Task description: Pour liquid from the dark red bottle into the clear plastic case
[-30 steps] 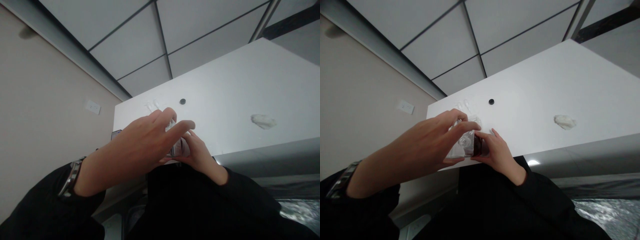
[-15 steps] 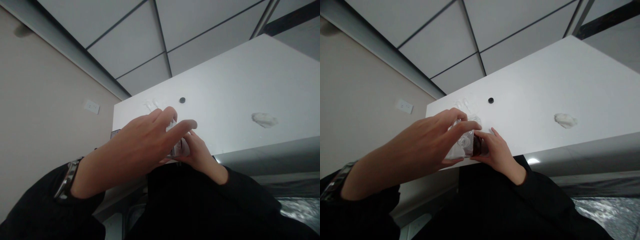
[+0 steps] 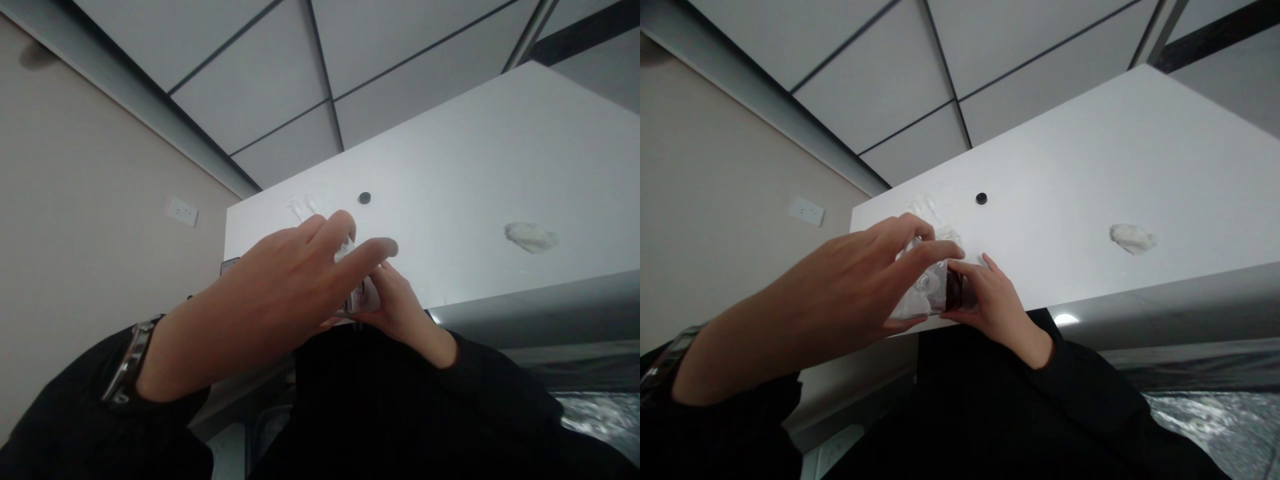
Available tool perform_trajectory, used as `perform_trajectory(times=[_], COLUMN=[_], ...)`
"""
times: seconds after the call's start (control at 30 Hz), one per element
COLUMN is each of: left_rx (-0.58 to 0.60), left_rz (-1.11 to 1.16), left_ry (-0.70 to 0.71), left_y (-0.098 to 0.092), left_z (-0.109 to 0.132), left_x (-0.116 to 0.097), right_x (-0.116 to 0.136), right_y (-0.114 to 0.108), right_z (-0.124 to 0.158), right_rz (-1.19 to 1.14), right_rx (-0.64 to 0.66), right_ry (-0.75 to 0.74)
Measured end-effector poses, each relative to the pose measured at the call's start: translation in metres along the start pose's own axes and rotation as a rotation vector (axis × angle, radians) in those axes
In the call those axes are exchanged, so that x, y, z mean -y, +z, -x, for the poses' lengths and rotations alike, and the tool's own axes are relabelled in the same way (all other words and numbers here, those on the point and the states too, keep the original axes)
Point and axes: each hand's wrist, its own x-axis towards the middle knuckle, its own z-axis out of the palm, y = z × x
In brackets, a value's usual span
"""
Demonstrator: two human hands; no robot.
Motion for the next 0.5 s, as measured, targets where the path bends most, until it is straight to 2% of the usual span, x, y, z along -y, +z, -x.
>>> perform_trajectory(times=[0.23,0.5], left_rx=[0.027,0.001], left_rz=[0.014,0.054], left_ry=[-0.017,-0.038], left_y=[-0.0004,0.0004], left_z=[-0.0015,-0.0018], left_x=[-0.0005,-0.0015], right_x=[0.0009,0.0003], right_y=[0.0002,-0.0010], right_z=[-0.0002,-0.0006], right_rz=[-0.006,-0.035], right_rx=[0.000,-0.012], right_ry=[0.006,-0.016])
